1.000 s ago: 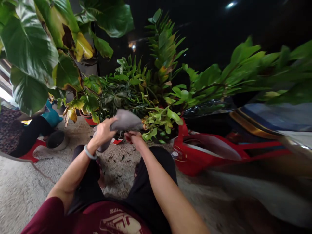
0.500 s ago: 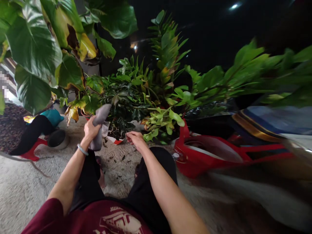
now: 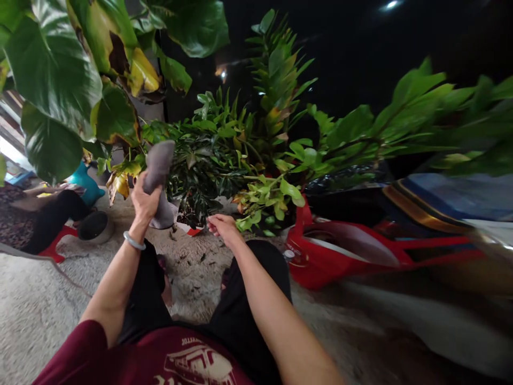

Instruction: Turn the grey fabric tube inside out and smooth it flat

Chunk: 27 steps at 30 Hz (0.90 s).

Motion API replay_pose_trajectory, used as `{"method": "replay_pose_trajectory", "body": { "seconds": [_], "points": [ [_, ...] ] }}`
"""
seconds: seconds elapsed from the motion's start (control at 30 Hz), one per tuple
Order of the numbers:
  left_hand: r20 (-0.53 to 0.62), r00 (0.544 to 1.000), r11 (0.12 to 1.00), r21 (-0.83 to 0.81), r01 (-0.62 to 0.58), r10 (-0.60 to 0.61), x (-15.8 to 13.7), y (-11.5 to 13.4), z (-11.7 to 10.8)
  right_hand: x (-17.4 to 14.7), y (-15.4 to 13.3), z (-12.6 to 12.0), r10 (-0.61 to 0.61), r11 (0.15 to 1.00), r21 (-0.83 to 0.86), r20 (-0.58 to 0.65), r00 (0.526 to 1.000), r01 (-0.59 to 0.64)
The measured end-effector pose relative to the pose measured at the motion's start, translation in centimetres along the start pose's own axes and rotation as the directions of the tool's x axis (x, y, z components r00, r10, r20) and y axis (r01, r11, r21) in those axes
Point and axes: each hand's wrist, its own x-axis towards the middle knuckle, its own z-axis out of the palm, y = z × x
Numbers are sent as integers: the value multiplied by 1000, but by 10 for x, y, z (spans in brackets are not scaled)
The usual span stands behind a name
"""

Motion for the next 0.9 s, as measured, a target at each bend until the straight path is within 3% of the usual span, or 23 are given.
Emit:
{"method": "replay_pose_trajectory", "body": {
  "seconds": [0.07, 0.13, 0.23, 0.3, 0.37, 0.47, 0.57, 0.67, 0.73, 0.8, 0.9],
  "points": [
    [188, 982, 1000, 4, 30, -30, -27, -8, 11, -1, 0, -1, -2, 1000, -1, 1, 1000, 2],
    [348, 936, 998, 4, 59, -57, -68, -18, 14, -2, 0, -4, -7, 1000, -7, 8, 1000, 7],
    [376, 922, 994, -17, 108, -94, -108, -21, 3, -2, 1, -8, -19, 1000, -22, 15, 1000, 19],
    [281, 957, 995, -49, 88, -71, -102, -12, -5, -1, 2, -10, -27, 999, -17, 17, 999, 27],
    [141, 990, 997, -74, 25, -15, -73, 3, -8, -1, 2, -10, -25, 1000, -6, 15, 1000, 25],
    [6, 997, 995, -68, -70, 71, -20, 20, 0, -1, 1, -7, -13, 1000, -2, 7, 1000, 13],
    [115, 990, 997, 8, -82, 81, -6, 13, 13, -2, 1, -6, -21, 1000, 0, 4, 1000, 21],
    [391, 920, 994, 105, -34, -10, -40, -10, 15, -2, 1, -7, -31, 1000, 1, 8, 999, 31],
    [479, 876, 995, 102, 5, -53, -69, -20, 10, -2, 1, -8, -39, 999, -4, 14, 999, 39],
    [438, 899, 999, 37, 16, -31, -83, -16, 4, 0, 2, -9, -39, 999, -7, 21, 999, 39],
    [268, 958, 995, -57, -87, 99, -65, 15, 10, 2, 3, -8, -30, 1000, -6, 26, 999, 31]
  ]
}}
